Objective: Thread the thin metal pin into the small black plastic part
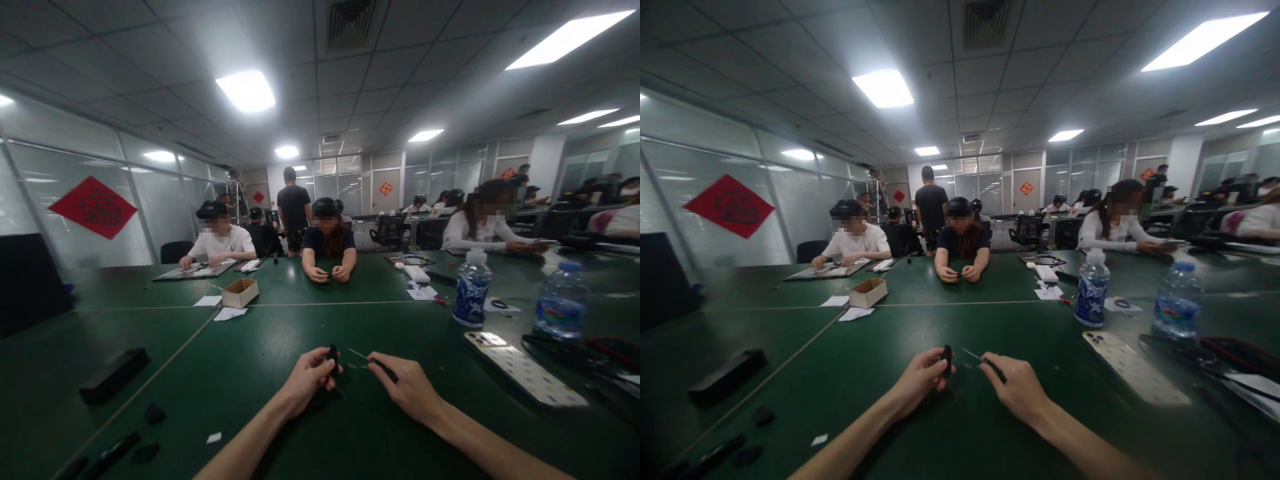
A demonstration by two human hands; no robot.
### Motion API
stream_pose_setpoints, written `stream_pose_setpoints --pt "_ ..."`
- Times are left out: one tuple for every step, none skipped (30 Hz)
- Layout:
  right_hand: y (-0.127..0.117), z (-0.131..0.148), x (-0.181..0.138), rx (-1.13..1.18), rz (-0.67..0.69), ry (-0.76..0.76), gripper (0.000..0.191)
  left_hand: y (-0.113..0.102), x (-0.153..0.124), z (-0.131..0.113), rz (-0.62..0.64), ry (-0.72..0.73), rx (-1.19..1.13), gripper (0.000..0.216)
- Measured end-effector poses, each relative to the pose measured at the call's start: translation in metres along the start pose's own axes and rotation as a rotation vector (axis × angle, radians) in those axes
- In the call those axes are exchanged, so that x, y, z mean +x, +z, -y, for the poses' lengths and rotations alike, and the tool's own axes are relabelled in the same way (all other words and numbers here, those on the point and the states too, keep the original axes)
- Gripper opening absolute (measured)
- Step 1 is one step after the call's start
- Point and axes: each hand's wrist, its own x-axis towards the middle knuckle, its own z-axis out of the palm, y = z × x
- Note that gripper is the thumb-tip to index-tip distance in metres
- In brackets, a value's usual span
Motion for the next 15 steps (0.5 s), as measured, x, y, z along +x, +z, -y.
stream_pose_setpoints --pt "-0.001 0.003 0.000 0.005 0.028 -0.024 0.032 0.000 0.000 0.000 -0.007 -0.002 -0.002 0.038" --pt "-0.002 0.006 0.000 0.005 0.046 -0.040 0.031 -0.001 0.000 0.001 -0.012 -0.006 -0.005 0.038" --pt "-0.003 0.008 0.000 0.005 0.055 -0.047 0.031 -0.001 0.000 0.001 -0.018 -0.010 -0.012 0.037" --pt "-0.005 0.010 -0.001 0.004 0.060 -0.045 0.031 -0.001 0.000 0.001 -0.025 -0.013 -0.022 0.036" --pt "-0.005 0.012 -0.001 0.006 0.067 -0.040 0.032 0.000 0.000 0.001 -0.033 -0.008 -0.035 0.034" --pt "-0.006 0.012 -0.001 0.008 0.075 -0.037 0.032 0.000 0.000 0.001 -0.037 0.004 -0.048 0.032" --pt "-0.007 0.013 -0.002 0.010 0.082 -0.036 0.032 0.000 0.000 0.000 -0.041 0.019 -0.059 0.029" --pt "-0.007 0.013 -0.002 0.013 0.091 -0.038 0.032 0.000 0.000 0.000 -0.042 0.034 -0.072 0.028" --pt "-0.007 0.013 -0.002 0.013 0.097 -0.040 0.031 0.000 0.000 -0.001 -0.042 0.046 -0.089 0.027" --pt "-0.006 0.012 -0.002 0.011 0.101 -0.043 0.030 0.000 0.000 -0.001 -0.038 0.050 -0.107 0.027" --pt "-0.006 0.012 -0.002 0.006 0.102 -0.047 0.030 0.000 0.000 -0.001 -0.031 0.045 -0.127 0.028" --pt "-0.006 0.013 -0.002 0.000 0.102 -0.052 0.029 -0.001 0.000 -0.001 -0.025 0.037 -0.148 0.027" --pt "-0.006 0.013 -0.002 -0.007 0.103 -0.057 0.028 -0.001 0.000 -0.001 -0.023 0.031 -0.165 0.026" --pt "-0.006 0.014 -0.002 -0.014 0.102 -0.061 0.027 -0.001 0.000 -0.001 -0.025 0.027 -0.173 0.025" --pt "-0.007 0.015 -0.002 -0.021 0.105 -0.065 0.027 -0.001 0.000 -0.001 -0.031 0.025 -0.171 0.026"
